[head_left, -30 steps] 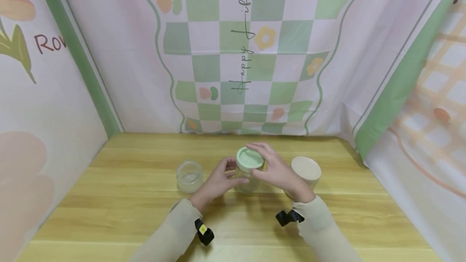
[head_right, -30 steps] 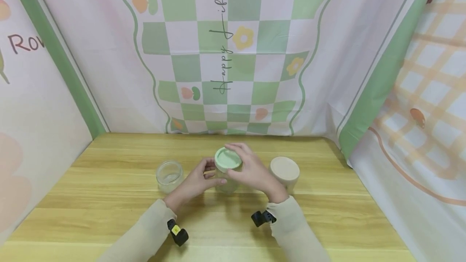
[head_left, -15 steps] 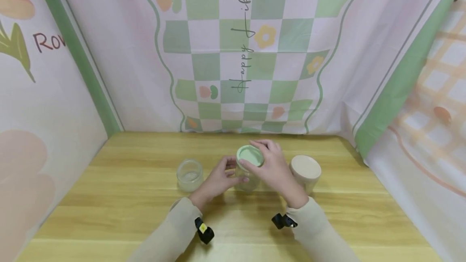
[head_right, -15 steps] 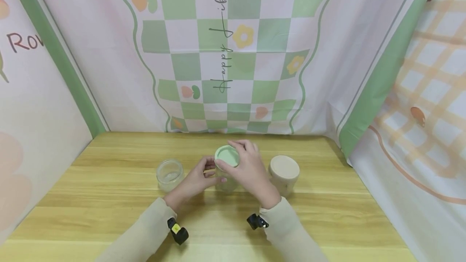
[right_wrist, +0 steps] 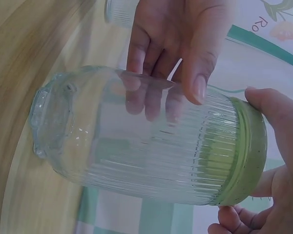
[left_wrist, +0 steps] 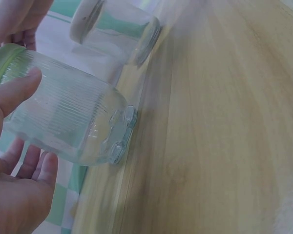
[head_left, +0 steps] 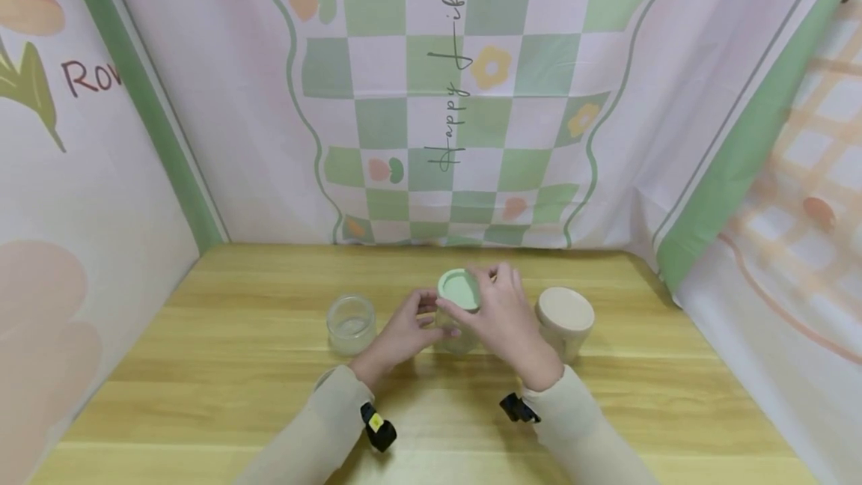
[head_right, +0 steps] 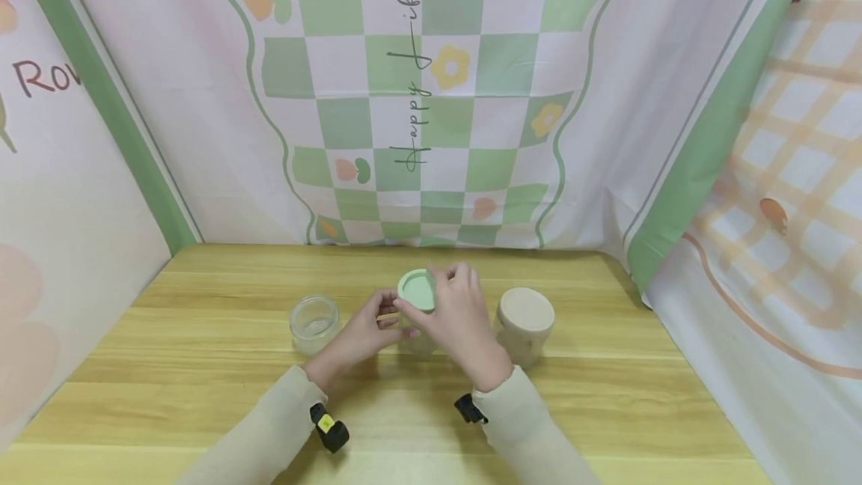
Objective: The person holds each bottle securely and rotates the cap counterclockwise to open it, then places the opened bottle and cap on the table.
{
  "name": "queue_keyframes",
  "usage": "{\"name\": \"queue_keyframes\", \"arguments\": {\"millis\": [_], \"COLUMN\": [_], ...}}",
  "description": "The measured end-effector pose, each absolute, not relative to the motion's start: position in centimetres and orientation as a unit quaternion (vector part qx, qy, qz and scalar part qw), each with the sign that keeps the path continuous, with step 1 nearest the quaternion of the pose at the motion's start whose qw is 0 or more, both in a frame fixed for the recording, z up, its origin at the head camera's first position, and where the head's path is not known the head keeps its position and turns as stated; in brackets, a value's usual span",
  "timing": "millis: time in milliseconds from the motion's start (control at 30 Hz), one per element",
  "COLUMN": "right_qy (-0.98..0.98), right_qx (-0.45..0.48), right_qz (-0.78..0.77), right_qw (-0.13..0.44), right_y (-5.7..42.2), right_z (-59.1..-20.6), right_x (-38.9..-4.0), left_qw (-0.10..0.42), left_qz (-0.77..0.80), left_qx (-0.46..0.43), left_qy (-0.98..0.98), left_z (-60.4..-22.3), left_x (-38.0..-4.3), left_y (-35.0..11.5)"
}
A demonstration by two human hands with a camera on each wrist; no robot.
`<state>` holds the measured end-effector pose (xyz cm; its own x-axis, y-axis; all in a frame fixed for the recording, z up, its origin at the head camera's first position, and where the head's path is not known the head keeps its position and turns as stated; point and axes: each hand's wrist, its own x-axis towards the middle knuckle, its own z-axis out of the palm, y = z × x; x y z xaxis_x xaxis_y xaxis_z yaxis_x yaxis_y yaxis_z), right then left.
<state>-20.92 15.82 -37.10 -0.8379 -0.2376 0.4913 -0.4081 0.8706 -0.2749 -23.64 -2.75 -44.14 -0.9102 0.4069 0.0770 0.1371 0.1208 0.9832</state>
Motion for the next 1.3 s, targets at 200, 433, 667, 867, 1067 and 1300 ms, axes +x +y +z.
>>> {"name": "queue_keyframes", "arguments": {"millis": [200,433,667,867,1067,1300], "right_qy": [-0.937,-0.934,-0.929,-0.917,-0.904,-0.893], "right_qx": [0.180,0.187,0.196,0.230,0.256,0.272], "right_qz": [0.192,0.227,0.273,0.299,0.331,0.355], "right_qw": [0.229,0.202,0.156,0.130,0.092,0.047], "right_y": [16.0,16.2,16.8,17.6,18.5,18.9], "right_z": [-37.2,-37.4,-37.1,-36.8,-36.7,-36.6], "right_x": [-21.0,-21.1,-21.3,-21.8,-22.0,-21.9], "left_qw": [0.104,0.105,0.106,0.110,0.107,0.103], "left_qz": [0.639,0.634,0.641,0.640,0.640,0.640], "left_qx": [0.183,0.177,0.175,0.169,0.177,0.177], "left_qy": [0.740,0.746,0.740,0.741,0.740,0.740], "left_z": [-44.2,-44.1,-44.1,-44.2,-44.2,-44.0], "left_x": [-23.7,-23.6,-23.6,-23.6,-23.5,-23.5], "left_y": [-2.7,-2.8,-2.7,-2.6,-2.7,-2.7]}}
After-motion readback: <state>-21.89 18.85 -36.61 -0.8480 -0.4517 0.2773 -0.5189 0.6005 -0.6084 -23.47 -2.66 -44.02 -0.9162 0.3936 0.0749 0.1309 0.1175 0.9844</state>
